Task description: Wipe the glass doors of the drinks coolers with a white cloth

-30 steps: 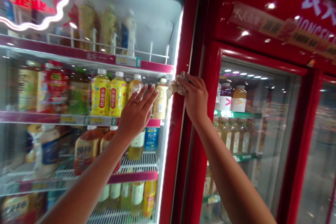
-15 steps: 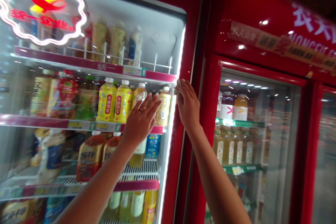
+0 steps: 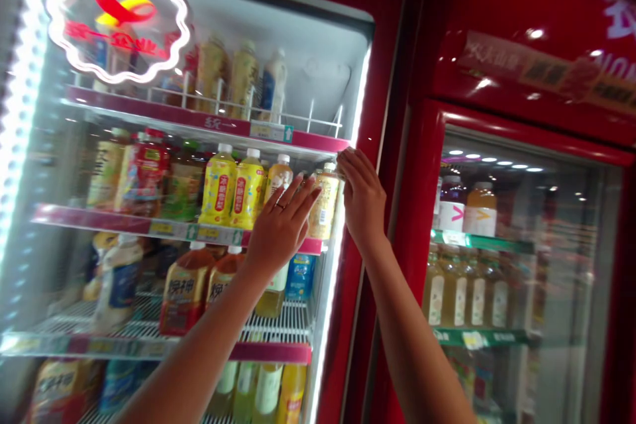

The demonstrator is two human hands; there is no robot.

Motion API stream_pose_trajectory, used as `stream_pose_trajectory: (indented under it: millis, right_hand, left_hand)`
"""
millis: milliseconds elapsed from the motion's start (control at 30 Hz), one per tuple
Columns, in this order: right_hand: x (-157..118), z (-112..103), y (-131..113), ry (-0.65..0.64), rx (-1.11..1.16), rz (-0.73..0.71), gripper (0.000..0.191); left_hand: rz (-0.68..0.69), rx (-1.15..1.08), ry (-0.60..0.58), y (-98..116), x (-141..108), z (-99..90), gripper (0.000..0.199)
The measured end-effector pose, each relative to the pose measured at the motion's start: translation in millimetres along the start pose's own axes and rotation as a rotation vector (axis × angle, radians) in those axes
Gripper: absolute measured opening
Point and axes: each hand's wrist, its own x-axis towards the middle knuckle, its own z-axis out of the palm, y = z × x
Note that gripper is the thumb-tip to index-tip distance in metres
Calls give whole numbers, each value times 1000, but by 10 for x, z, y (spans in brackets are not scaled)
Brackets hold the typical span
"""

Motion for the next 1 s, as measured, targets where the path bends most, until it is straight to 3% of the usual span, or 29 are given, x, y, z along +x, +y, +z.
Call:
stream_pose_trajectory:
  millis: [233, 433, 600, 700, 800, 900, 1000]
  right_hand:
    - [-171, -64, -105, -61, 7, -71, 44]
    - [126, 102, -99, 18, -48, -24, 47]
    - [112, 163, -322, -110, -27, -28, 52]
    - [-55, 44, -308, -137, -23, -17, 48]
    - [-53, -5, -216, -72, -60, 22, 47]
    - [119, 106, -210, -28, -85, 47, 49]
    - [227, 237, -317, -73, -65, 1, 51]
  left_hand:
    - [13, 8, 15, -1, -22, 2, 70]
    - [16, 4, 35, -10, -36, 19, 70]
    - [28, -43, 11, -29, -72, -2, 71]
    - [-36, -88, 49, -46, -97, -23, 79]
    - [-169, -115, 132, -65, -106, -33, 82]
    - [-200, -91, 118, -75, -102, -25, 79]
    - [-168, -37, 53, -88, -118, -22, 72]
